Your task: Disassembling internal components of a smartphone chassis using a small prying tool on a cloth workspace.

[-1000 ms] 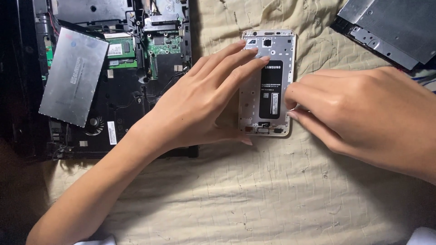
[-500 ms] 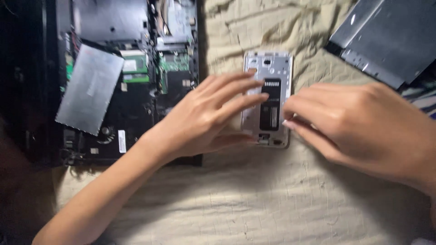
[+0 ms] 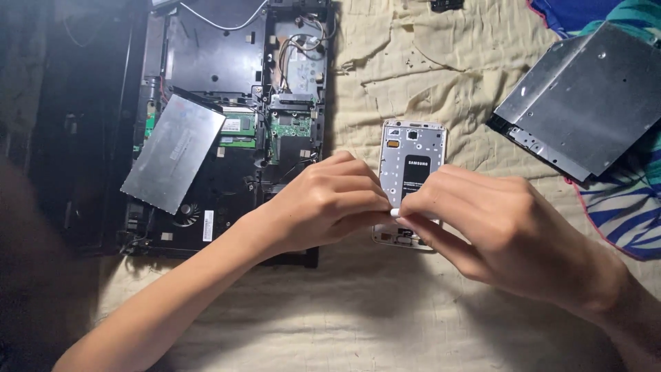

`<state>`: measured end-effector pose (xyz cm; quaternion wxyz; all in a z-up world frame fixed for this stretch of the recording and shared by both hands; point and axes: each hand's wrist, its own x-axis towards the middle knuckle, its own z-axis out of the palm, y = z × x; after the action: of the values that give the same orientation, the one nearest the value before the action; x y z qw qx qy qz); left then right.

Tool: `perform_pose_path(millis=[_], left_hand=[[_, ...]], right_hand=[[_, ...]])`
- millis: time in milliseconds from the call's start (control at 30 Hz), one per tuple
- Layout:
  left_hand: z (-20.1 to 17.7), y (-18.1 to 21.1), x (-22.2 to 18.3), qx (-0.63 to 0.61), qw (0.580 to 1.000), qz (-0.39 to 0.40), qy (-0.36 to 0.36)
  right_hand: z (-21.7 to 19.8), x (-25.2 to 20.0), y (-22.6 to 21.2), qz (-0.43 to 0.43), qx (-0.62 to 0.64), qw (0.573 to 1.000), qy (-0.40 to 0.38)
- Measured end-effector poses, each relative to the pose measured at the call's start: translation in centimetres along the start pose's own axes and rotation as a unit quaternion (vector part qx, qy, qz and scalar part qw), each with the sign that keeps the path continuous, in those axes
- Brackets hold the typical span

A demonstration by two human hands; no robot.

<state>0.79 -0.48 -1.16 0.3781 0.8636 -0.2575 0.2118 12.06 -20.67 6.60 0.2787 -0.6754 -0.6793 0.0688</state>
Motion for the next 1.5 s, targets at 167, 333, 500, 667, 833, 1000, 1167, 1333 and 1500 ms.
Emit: perform_pose_path(millis=[167,333,500,667,833,1000,1167,1333,1500], left_hand=[[0.4,-0.5,-0.5,0.000,1.000,0.004,0.011],[0.5,-0.4,-0.6,0.028,0.999,0.006,0.028],[0.4,-0.3,-0.6,0.034,0.998,-0.002,0.046],[0.3,-0.3,-0.7,0.021,0.997,-0.023,0.066],[0.3,-0.4,-0.8,0.028,0.994,-0.038,0.097],[0.2,-0.3,-0.8,0.030,0.994,-0.036,0.096],[0.3,-0.2,-0.7,0.043,0.995,-0.024,0.081],[0.2,-0.2,-0.8,0.070,0.996,-0.032,0.034],[-0.1,0.0,-0.6,0.067,0.996,-0.045,0.025]], right_hand=[[0.2,-0.1,0.1,0.005,0.012,1.000,0.009],[0.4,-0.2,0.2,0.024,0.014,1.000,0.012],[0.9,-0.2,0.0,0.033,0.018,0.998,0.042],[1.6,-0.5,-0.1,0.097,0.046,0.990,0.087],[2.3,-0.4,-0.3,0.096,0.029,0.988,0.116],[2.5,-0.4,-0.5,0.100,0.023,0.988,0.114],[2.2,-0.4,-0.1,0.098,0.025,0.991,0.092],[1.8,-0.3,0.2,0.087,0.027,0.994,0.066],[1.2,-1.0,1.7,0.110,0.044,0.991,0.066]])
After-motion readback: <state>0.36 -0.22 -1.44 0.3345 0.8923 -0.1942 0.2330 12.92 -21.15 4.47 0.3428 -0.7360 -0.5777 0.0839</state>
